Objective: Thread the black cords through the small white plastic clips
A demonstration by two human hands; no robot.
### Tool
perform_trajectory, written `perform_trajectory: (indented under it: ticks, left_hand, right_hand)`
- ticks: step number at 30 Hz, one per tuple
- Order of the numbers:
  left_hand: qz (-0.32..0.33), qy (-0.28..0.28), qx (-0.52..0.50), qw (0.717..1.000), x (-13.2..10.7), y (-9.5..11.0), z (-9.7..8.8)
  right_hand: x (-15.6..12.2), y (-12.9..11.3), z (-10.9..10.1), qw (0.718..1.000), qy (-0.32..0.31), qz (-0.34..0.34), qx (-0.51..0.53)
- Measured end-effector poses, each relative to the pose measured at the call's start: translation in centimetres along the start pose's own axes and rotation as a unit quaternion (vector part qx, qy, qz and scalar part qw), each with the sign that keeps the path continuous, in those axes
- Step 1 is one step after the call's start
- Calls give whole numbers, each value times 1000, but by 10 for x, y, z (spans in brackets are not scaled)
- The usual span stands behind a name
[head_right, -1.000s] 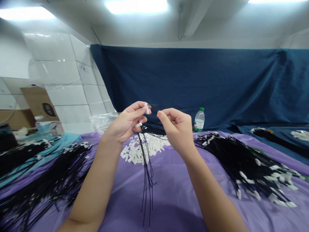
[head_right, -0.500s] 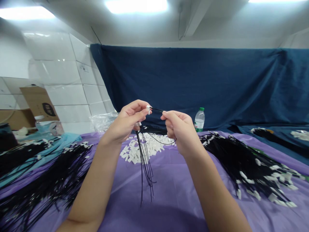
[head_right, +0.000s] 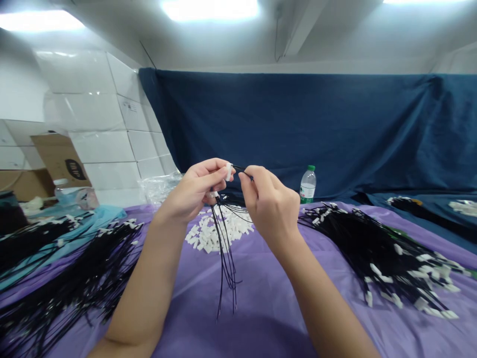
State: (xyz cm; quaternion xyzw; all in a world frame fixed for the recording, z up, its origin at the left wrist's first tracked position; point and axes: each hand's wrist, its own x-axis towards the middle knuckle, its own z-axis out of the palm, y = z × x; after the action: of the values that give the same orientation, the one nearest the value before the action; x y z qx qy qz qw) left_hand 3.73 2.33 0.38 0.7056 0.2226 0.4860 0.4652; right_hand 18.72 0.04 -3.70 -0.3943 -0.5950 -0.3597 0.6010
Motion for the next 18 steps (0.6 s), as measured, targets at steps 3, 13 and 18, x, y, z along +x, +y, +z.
perform_trajectory:
  ticks: [3, 13, 18]
  left_hand:
    - [1, -1, 4, 1000, -3, 3, 2]
    - [8, -10, 39, 999, -4, 4, 2]
    - [3, -13, 42, 999, -3, 3, 0]
  right_hand:
    - [-1, 3, 2, 999, 42, -20, -1]
    - [0, 3, -2, 999, 19, -28, -2]
    - [1, 2, -1, 1000, 2, -26, 14]
